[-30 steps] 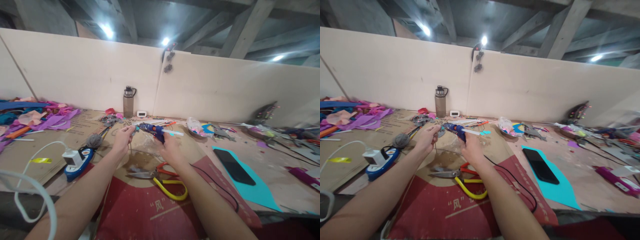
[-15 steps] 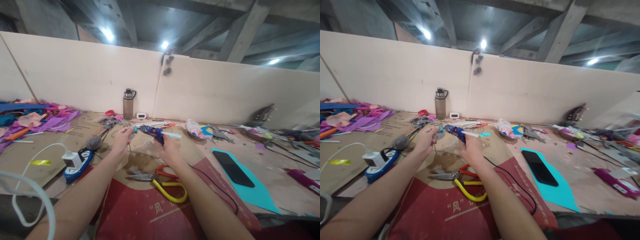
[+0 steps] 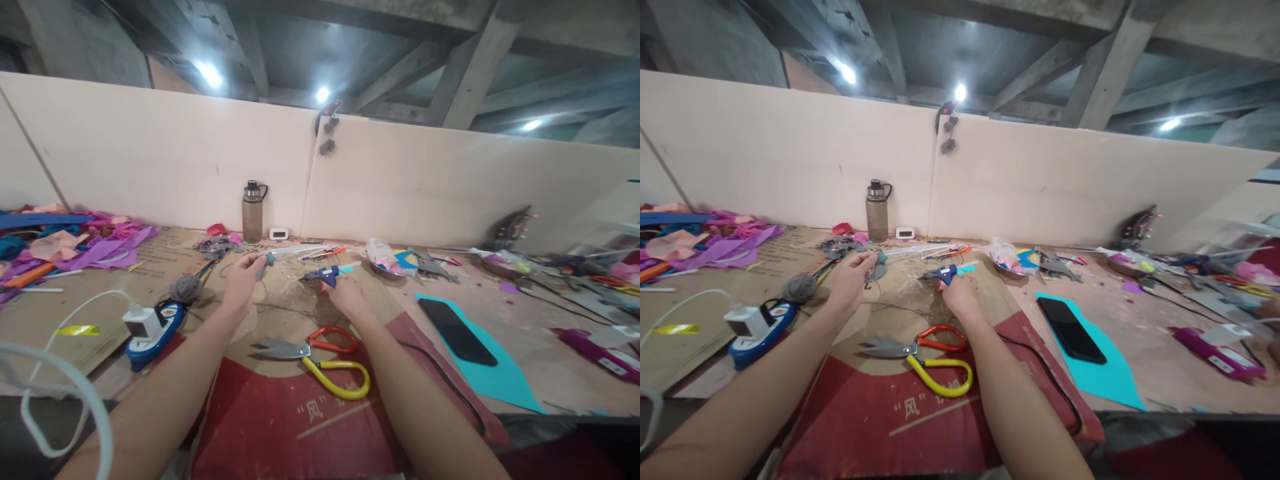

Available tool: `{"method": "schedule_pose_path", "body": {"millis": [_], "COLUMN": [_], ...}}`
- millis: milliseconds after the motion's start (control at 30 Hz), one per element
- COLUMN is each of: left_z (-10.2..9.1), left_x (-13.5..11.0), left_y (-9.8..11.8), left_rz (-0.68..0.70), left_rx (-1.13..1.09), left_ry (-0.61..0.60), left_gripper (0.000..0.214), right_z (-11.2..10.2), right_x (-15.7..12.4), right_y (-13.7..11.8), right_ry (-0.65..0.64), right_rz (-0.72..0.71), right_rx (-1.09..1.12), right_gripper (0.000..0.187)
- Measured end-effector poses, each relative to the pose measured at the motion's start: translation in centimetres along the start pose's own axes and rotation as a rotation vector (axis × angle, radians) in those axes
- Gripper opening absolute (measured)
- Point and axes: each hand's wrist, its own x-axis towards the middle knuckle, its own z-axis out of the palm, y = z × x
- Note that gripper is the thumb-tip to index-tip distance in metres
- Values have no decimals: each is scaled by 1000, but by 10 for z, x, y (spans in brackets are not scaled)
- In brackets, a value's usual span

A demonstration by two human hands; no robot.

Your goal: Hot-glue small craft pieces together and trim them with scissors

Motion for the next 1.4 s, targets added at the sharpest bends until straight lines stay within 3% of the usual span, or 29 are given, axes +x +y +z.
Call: {"method": "schedule_pose_path", "body": {"millis": [100,167,233,333,467,533,700,867,1133,1400], "left_z": [1,2,3,3,1,0,2,8,12,10], "left_x": [-4,-9,-15,-21,-21,-18,-12,-12,-13,-13], "left_y": [1,4,9,16,20,17,4,1,1,-3], "left_rz": [102,202,335,511,545,435,68,-116,-129,-52], "left_rx": [125,274,425,540,549,480,136,-116,-185,-82], "left_ry": [-11,-17,-18,-47,-15,17,-51,-117,-163,-216], "left_gripper": [17,15,11,7,7,8,22,24,20,17], "right_z": [-6,-7,-3,7,16,18,18,10,6,6], "right_x": [-4,-5,-7,-11,-15,-16,-13,-12,-13,-12], "right_y": [-12,-34,-62,-104,-131,-132,-117,-107,-105,-105], "right_ry": [142,144,28,-176,-339,-309,-150,-63,-48,-28], "right_rz": [40,-43,-73,-6,165,181,17,-41,-10,26], "right_rx": [-7,209,567,1053,1321,1273,987,877,778,729], "right_gripper": [13,11,18,35,38,34,14,14,17,18]}}
